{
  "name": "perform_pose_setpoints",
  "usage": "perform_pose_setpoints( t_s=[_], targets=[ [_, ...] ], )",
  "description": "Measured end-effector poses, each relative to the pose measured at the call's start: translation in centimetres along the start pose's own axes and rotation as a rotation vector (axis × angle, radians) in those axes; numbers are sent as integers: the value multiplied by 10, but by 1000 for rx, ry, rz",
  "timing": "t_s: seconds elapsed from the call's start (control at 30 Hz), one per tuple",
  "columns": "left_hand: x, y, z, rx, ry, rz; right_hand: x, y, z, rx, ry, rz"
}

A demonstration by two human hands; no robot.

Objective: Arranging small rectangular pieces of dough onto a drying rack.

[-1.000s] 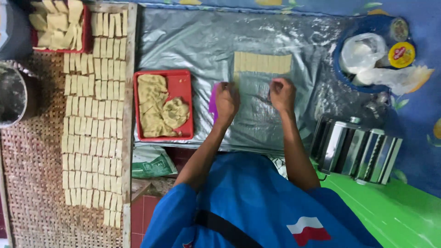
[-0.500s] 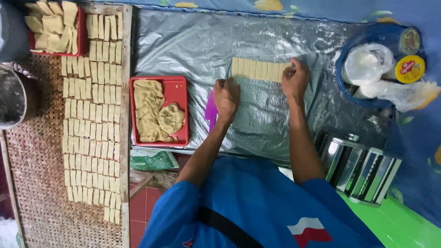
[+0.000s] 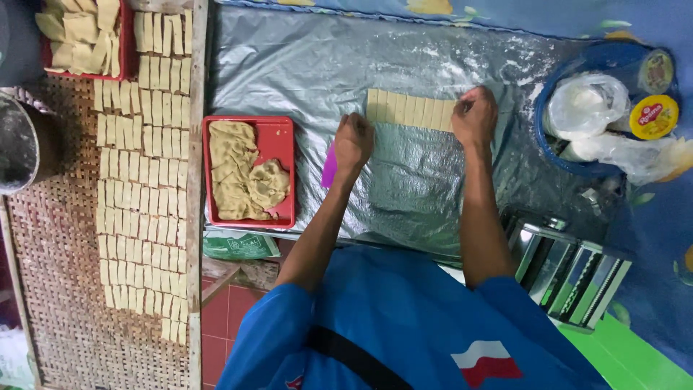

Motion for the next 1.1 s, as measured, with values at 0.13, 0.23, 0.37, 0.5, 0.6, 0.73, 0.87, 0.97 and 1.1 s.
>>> perform_pose_setpoints(
  t_s=[0.13,0.23,0.37,0.5,0.6,0.73,0.87,0.97,1.1],
  targets=[
    [-7,13,12,95,8,136,25,8,15,-11,-46,104],
    [-1,21,14,154,93,203,31,23,24,-13,-48,70],
    [-10,29,24,137,207,37,38,50,45,-41,-4,-14],
    [-21,49,55,108,619,108,51,84,54,-13,-412,-201],
    [30,56,31,96,926,154,97,112,68,74,-648,-364],
    [23,79,92,125,1213,280,130,138,53,200,-647,-325],
    [53,97,121,113,1695,363,154,162,13,353,-785,-297],
    [87,116,135,77,2061,366,193,185,-21,477,-812,-238],
    [110,143,163,117,2261,393,275,221,-58,690,-718,-72]
  ],
)
Point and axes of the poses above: each hand's wrist, its own y-axis away from the middle knuckle, its own z-axis out of the back of the hand, x = y × z, the point moved 10 cm from there along -y, towards the middle knuckle, and after that the axes turned 9 degrees about -y, right-handed, at the moved point
